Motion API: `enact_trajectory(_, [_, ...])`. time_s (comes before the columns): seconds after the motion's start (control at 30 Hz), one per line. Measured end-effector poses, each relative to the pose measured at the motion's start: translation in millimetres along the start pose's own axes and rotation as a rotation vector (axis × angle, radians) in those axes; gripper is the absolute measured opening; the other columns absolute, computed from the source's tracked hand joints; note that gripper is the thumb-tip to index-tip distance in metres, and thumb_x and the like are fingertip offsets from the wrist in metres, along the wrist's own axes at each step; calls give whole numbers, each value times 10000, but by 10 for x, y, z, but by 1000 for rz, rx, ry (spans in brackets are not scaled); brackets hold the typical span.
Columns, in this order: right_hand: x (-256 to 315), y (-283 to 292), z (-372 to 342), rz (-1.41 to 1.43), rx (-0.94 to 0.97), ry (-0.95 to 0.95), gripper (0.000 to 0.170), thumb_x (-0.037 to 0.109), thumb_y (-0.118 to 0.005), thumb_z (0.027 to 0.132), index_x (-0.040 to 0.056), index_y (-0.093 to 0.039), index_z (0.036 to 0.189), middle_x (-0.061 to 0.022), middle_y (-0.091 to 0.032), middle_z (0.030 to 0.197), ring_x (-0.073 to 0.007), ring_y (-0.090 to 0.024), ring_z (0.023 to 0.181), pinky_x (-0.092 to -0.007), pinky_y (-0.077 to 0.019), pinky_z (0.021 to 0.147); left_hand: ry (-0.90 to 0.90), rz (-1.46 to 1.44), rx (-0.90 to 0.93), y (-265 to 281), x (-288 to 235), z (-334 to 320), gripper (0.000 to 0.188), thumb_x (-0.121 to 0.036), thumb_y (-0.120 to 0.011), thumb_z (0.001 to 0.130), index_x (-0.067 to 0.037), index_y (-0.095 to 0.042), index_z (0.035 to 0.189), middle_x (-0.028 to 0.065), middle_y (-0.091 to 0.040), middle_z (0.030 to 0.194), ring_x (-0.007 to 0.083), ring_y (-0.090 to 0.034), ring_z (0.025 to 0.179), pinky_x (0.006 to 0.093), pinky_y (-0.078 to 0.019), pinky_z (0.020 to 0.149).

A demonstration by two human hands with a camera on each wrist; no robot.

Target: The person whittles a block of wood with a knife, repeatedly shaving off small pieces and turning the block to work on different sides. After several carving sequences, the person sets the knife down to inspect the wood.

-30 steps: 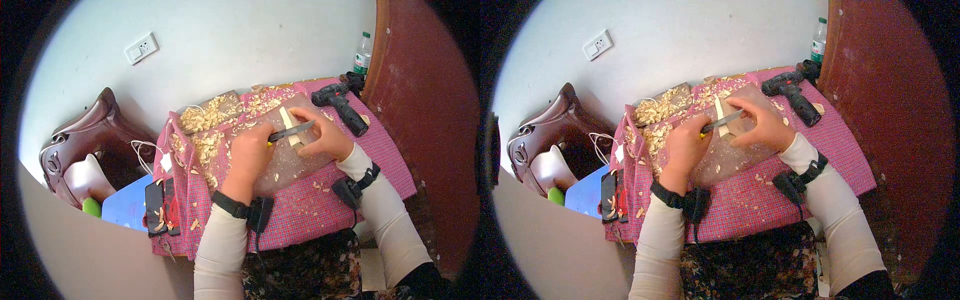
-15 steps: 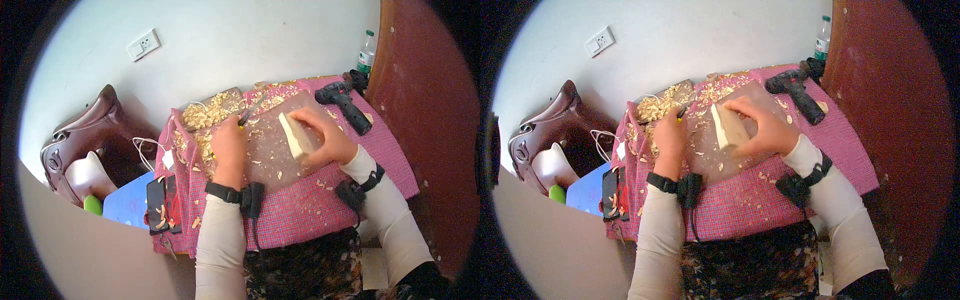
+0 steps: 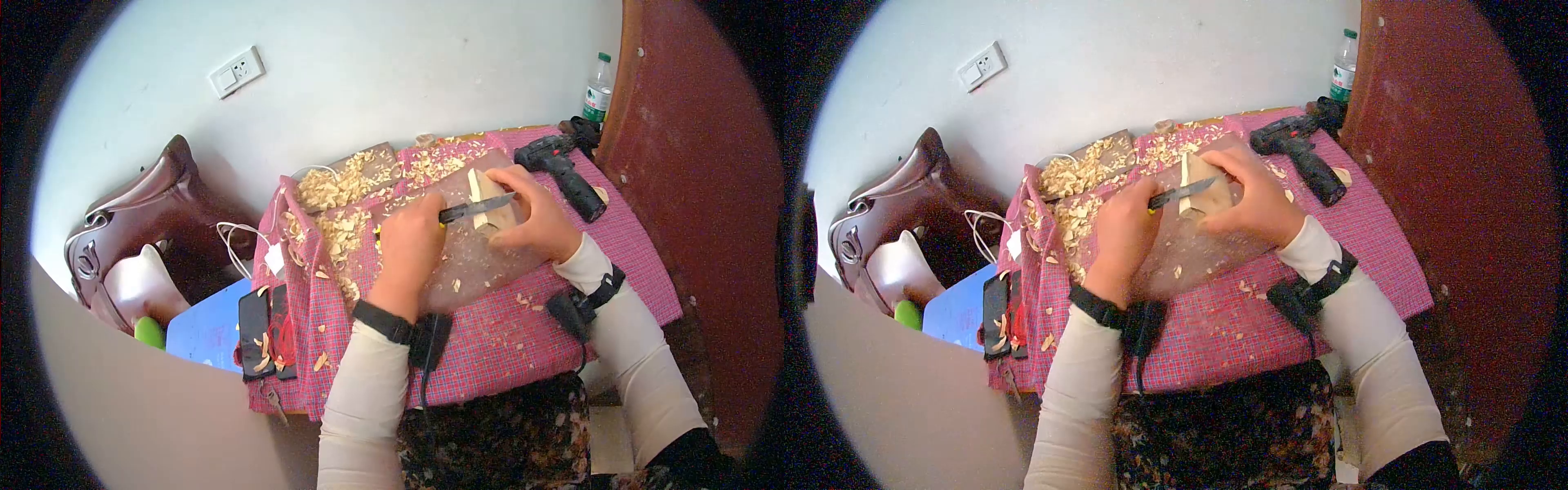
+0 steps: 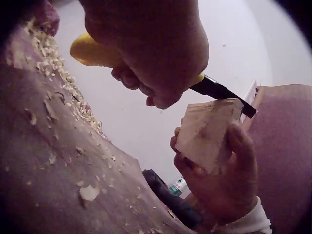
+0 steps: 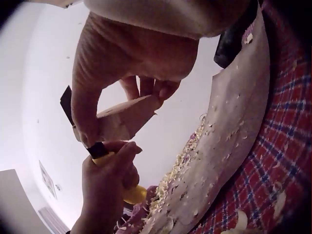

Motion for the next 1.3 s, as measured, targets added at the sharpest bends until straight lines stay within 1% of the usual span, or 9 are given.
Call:
enact_trajectory(0.2, [297, -37, -71, -14, 176, 159, 726, 182, -749, 506, -4, -462, 1146, -70, -435, 1115, -174, -421, 1071, -283, -308, 943, 347, 223, 22, 44, 452, 38, 79, -140, -544, 743, -96, -575, 801, 137, -616, 748, 313, -597, 678, 417, -458, 570])
enact_trajectory(0.27, [65, -19, 0, -93, 90, 67, 730, 219, -770, 506, 24, -467, 1142, -96, -485, 1088, -215, -469, 1038, -302, -375, 895, 327, 186, -41, 65, 303, 69, 79, -115, -552, 722, -102, -579, 795, 127, -609, 725, 312, -594, 668, 411, -458, 574])
enact_trajectory(0.33, [12, -5, 8, -152, 55, 89, 744, 220, -773, 503, 21, -457, 1147, -105, -479, 1110, -228, -469, 1048, -311, -372, 905, 19, 9, -148, 29, 161, 29, 133, -147, -606, 702, -106, -572, 823, 127, -605, 735, 315, -589, 688, 409, -461, 585])
enact_trajectory(0.47, [-38, 8, 8, -174, -60, 126, 762, 216, -767, 487, 4, -448, 1146, -127, -469, 1114, -251, -459, 1063, -328, -366, 913, -122, -46, 4, 85, 11, -5, 150, -85, -614, 663, -108, -557, 800, 99, -583, 735, 301, -579, 695, 390, -459, 582])
enact_trajectory(0.9, [1, 23, 18, -188, -42, 131, 752, 228, -750, 464, 7, -468, 1124, -127, -465, 1084, -265, -458, 1029, -326, -363, 895, 0, 204, -124, -149, 284, 0, 31, -76, -501, 721, -77, -529, 734, 104, -569, 653, 284, -582, 601, 396, -459, 529])
enact_trajectory(1.07, [211, -8, -47, -160, 83, 216, 753, 263, -739, 476, 17, -471, 1135, -116, -488, 1073, -232, -464, 1038, -313, -368, 894, 333, 228, -33, 70, 432, 46, 92, -120, -550, 724, -82, -564, 807, 116, -610, 721, 314, -595, 660, 423, -459, 561])
enact_trajectory(1.13, [57, 14, 13, -165, 19, 148, 747, 245, -748, 491, 11, -469, 1142, -112, -488, 1094, -220, -465, 1053, -307, -364, 907, 334, 116, -79, 30, 337, 9, 176, -191, -596, 749, -108, -609, 904, 137, -617, 759, 324, -593, 708, 410, -464, 614])
enact_trajectory(1.2, [-22, -29, 13, -42, -19, 113, 737, 226, -750, 502, 8, -467, 1147, -110, -482, 1109, -221, -464, 1060, -306, -361, 913, 103, -20, -141, 19, 169, -2, 180, -171, -613, 734, -109, -612, 903, 133, -616, 782, 316, -593, 708, 392, -468, 609])
enact_trajectory(1.3, [-41, -26, 24, 143, -56, 49, 727, 186, -750, 521, 1, -460, 1161, -108, -470, 1132, -220, -458, 1075, -306, -357, 923, 20, -121, -44, 56, 10, -28, 165, -140, -615, 726, -106, -608, 888, 127, -609, 780, 318, -588, 709, 385, -469, 607])
Point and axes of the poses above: each hand's wrist, its own z-axis towards the middle knuckle, its own y-axis out of the back of the hand, x = y × z, the point moved 1 cm from there along z, towards the middle knuckle
